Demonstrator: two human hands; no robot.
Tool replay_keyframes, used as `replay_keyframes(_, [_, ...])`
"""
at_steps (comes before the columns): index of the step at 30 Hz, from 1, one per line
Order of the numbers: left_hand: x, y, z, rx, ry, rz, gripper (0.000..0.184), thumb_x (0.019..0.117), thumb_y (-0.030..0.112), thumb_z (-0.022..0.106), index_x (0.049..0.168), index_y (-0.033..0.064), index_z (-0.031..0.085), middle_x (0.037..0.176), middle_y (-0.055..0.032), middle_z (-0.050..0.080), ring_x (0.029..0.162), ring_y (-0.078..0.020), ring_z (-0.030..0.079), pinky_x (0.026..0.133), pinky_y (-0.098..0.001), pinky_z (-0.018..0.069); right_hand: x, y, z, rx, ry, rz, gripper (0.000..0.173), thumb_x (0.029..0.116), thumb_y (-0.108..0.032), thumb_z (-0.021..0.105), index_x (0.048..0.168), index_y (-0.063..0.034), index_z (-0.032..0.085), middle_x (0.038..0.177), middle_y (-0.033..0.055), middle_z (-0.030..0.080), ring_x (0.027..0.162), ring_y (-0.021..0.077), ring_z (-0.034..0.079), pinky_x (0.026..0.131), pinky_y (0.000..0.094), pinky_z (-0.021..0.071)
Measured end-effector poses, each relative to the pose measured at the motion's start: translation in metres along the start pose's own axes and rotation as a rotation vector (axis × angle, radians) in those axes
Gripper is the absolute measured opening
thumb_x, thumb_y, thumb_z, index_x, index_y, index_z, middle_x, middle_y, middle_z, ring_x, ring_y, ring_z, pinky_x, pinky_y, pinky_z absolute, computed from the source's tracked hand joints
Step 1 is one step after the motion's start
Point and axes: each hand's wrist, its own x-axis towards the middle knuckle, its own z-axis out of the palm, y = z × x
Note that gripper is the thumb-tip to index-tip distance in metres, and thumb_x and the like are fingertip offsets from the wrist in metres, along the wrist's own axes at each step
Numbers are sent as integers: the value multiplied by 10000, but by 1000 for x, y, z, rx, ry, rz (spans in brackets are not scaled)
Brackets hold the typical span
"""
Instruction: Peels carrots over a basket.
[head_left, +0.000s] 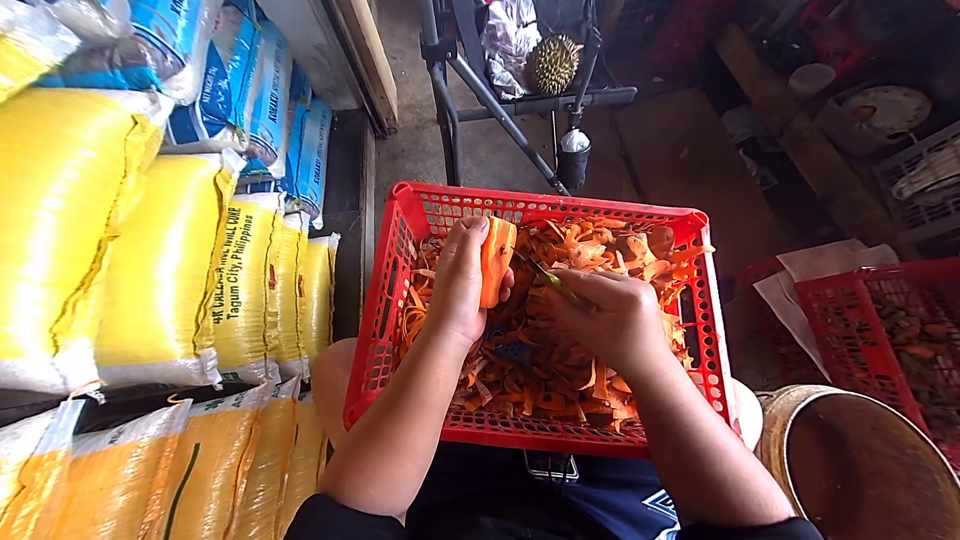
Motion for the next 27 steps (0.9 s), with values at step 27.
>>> replay_keyframes(27, [2,-11,-1,131,-45,194,193,1110,299,370,1065,190,524,787,15,577,514,-36,539,444,-156,472,4,-10,-2,425,-249,374,190,965,-90,636,1085,14,740,682,-25,650,527,-53,562,508,112,496])
